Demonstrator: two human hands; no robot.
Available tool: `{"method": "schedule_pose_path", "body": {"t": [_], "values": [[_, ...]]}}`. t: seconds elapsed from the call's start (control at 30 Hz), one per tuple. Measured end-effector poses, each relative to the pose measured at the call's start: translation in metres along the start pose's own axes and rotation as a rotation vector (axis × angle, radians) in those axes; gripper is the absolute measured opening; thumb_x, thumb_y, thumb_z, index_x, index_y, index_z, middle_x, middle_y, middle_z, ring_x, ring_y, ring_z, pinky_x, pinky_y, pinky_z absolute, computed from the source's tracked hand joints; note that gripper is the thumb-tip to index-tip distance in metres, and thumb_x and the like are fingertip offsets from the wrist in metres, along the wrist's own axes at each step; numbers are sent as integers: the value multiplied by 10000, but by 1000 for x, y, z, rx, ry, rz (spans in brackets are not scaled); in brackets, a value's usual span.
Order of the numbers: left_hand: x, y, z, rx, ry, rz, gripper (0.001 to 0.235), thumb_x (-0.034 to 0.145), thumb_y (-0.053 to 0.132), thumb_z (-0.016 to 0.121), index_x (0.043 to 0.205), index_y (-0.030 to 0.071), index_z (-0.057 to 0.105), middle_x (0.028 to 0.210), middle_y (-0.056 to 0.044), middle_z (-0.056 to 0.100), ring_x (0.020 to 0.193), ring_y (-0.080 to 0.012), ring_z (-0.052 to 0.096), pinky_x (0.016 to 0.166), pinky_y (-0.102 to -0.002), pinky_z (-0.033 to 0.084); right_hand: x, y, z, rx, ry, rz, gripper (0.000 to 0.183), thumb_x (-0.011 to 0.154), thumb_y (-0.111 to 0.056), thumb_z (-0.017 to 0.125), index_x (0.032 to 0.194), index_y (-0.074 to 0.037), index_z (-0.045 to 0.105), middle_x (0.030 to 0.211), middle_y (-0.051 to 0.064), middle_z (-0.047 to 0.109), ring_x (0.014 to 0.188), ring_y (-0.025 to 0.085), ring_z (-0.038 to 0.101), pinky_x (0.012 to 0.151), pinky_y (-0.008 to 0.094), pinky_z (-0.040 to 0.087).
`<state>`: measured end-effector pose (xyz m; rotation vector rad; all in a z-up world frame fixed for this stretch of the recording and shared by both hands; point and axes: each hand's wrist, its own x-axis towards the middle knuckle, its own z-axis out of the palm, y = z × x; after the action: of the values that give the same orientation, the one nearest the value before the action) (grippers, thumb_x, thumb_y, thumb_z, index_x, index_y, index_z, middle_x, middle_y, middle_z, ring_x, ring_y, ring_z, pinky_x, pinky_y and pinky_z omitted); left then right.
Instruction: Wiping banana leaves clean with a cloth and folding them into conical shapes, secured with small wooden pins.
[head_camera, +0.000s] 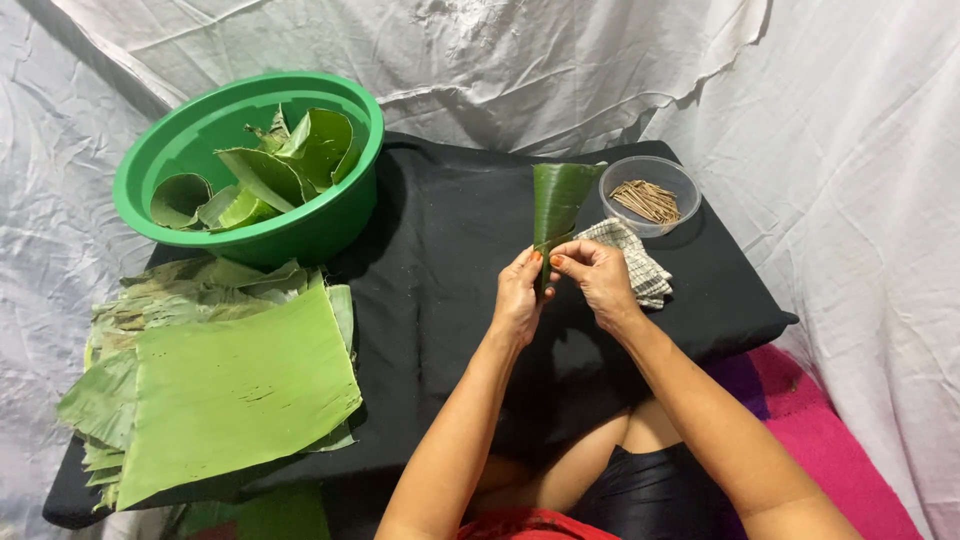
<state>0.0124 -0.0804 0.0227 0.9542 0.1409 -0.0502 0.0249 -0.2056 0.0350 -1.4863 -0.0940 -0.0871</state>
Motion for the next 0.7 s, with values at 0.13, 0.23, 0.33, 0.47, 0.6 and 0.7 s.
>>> {"method": "schedule_pose_path", "body": {"t": [0.13,0.23,0.33,0.47,0.6,0.7], "values": [[-5,-1,0,50,-1,16,370,1049,123,486,1378,1,606,934,-121,731,725,-108,694,527,-149,546,-4,0,0,20,29,37,150,853,-135,825,975,-67,769,750,44,741,627,84,698,502,126,456],[-6,-2,-4,84,-10,32,381,1050,132,480,1387,-3,596,945,-114,722,731,-101,685,533,-145,543,-4,3,-1,21,41,52,196,830,-139,850,980,-51,760,767,57,738,616,102,694,484,150,467],[-4,-2,-14,60,-26,24,373,1049,125,482,1384,14,604,952,-135,726,729,-124,692,528,-151,543,-4,1,-3,31,40,71,227,836,-146,845,1004,-30,747,793,58,744,644,86,683,508,150,498],[-15,15,-25,34,-83,-20,376,1041,142,508,1395,66,608,952,-114,720,660,-140,677,487,-161,514,2,-4,-11,62,155,95,457,843,-231,867,1204,-108,616,910,4,663,685,75,643,496,162,511],[-23,30,-37,54,-143,-64,385,1013,127,530,1384,77,619,928,-120,719,618,-149,677,450,-162,484,-3,-40,-7,260,135,199,613,896,-299,810,1388,-212,456,1055,-13,571,829,123,684,662,293,617],[-23,36,-51,81,-169,-90,382,1009,129,551,1379,77,628,947,-153,739,601,-164,688,438,-171,485,-7,-54,-11,357,95,277,653,932,-549,674,1447,-245,414,1127,44,560,983,237,660,865,512,566]]}}
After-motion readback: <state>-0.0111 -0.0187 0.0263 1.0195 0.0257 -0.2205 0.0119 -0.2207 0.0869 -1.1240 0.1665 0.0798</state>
